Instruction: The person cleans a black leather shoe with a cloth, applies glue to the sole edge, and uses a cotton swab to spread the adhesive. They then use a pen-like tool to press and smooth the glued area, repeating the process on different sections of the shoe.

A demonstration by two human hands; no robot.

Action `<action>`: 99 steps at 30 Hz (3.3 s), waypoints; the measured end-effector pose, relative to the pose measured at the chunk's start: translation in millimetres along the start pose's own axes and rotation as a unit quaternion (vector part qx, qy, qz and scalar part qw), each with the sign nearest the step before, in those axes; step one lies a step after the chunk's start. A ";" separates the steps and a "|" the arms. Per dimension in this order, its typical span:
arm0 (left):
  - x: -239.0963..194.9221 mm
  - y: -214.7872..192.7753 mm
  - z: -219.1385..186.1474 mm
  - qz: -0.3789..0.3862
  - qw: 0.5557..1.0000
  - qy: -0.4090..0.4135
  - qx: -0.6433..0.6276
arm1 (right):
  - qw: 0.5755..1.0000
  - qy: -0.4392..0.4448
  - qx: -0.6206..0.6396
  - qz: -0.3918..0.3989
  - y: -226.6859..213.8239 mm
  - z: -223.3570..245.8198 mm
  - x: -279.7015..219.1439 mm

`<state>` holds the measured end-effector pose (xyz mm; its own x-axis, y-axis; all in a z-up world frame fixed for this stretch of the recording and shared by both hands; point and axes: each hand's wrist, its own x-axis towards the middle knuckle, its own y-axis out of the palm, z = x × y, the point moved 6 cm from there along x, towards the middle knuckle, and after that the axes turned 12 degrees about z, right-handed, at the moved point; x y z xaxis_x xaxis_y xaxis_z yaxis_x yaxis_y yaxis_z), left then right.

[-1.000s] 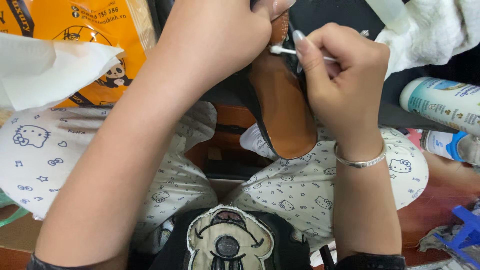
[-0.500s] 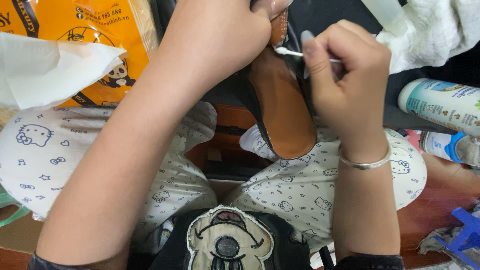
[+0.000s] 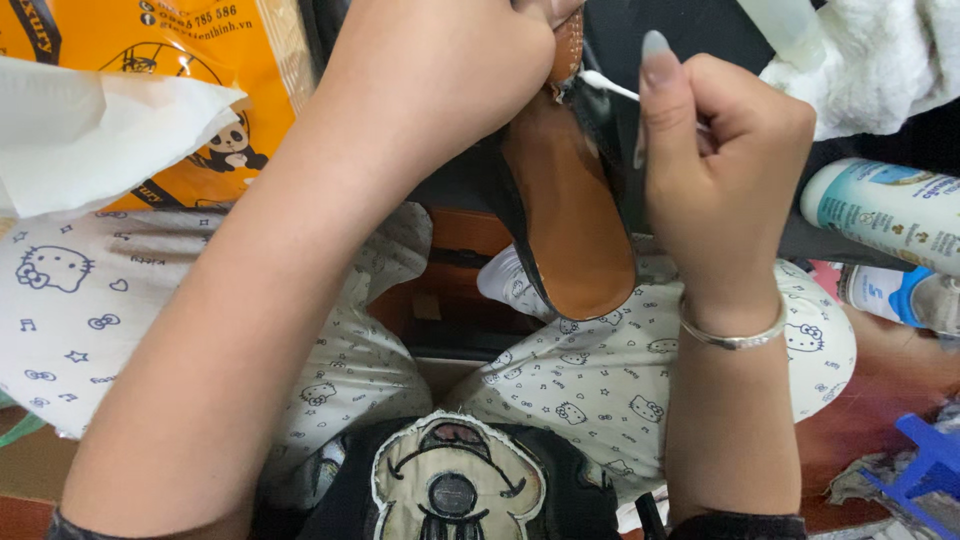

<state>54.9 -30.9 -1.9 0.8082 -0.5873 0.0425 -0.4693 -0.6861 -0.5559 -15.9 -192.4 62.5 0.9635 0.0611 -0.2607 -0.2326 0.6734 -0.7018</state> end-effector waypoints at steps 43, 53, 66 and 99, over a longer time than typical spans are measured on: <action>-1.7 -7.6 -14.0 -0.113 0.990 0.037 -0.075 | 0.979 -0.062 -0.192 0.033 24.8 18.0 -47.4; 1.7 -19.2 -22.1 -0.081 0.993 0.019 -0.082 | 0.960 -0.090 -0.267 -0.001 37.6 28.5 -28.8; 4.6 -28.8 -30.6 -0.007 0.989 -0.054 -0.137 | 0.956 0.062 0.252 0.138 6.3 -23.0 -32.7; 5.9 -32.9 -32.6 0.021 0.991 -0.056 -0.120 | 0.982 0.095 0.151 0.060 -26.1 -47.1 -29.6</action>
<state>63.4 -25.8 43.6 0.8146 -0.5751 -0.0759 -0.5630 -0.7524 -0.3419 -44.5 -246.5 57.3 0.8825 0.0339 -0.4691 -0.2655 0.8592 -0.4374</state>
